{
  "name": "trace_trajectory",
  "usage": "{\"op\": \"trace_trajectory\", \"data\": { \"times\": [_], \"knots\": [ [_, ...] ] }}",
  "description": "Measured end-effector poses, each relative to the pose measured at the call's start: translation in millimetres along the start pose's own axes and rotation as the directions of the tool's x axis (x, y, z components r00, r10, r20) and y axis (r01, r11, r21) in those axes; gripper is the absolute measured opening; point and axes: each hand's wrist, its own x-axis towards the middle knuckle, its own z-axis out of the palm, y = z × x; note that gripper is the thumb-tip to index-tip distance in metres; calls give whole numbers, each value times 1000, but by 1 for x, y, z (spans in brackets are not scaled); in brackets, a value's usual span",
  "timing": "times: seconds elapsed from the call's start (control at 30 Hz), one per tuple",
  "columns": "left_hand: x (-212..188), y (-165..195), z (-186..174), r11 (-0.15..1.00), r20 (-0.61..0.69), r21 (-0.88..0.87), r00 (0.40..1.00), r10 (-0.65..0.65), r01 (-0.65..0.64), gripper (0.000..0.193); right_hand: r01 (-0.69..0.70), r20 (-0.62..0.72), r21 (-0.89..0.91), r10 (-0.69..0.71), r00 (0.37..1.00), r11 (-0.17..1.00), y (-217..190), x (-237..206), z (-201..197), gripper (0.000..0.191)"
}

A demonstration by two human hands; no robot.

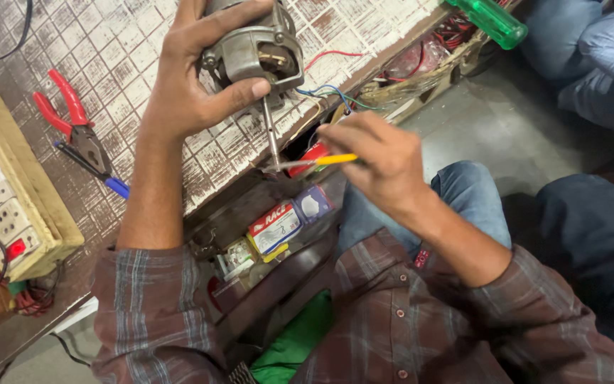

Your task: The person sits at a workbench and uses a screwdriver to work on a small electric motor, manipulating its wires. They strip and twist wire ends by hand, connect the wires to the motor, and handle a small white component while attaching the wiring.

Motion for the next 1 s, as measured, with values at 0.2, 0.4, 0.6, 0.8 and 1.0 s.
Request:
{"op": "trace_trajectory", "data": {
  "times": [0.2, 0.4, 0.6, 0.8, 1.0],
  "knots": [
    [5, 19, -5, 997, -12, -6, 997, -81, 81, 65, -79, -102, -17, 77, 992, 997, 10, 15, -17, 25],
    [8, 20, -4, 999, -28, 7, 999, 39, -39, 70, -62, 32, -122, 66, 997, 991, 16, 44, -17, 20],
    [0, 12, -5, 999, -11, -48, 1000, -8, 8, 66, -104, -4, -86, 104, 995, 991, 16, 44, -18, 15],
    [-3, 5, -5, 1000, 1, -20, 1000, -19, 19, 64, -124, -33, -87, 122, 992, 988, 7, 38, -20, 13],
    [-4, 2, -2, 1000, -12, -30, 1000, 6, -6, 63, -534, 123, 328, 525, 842, 780, -5, 21, -8, 14]
  ]
}}
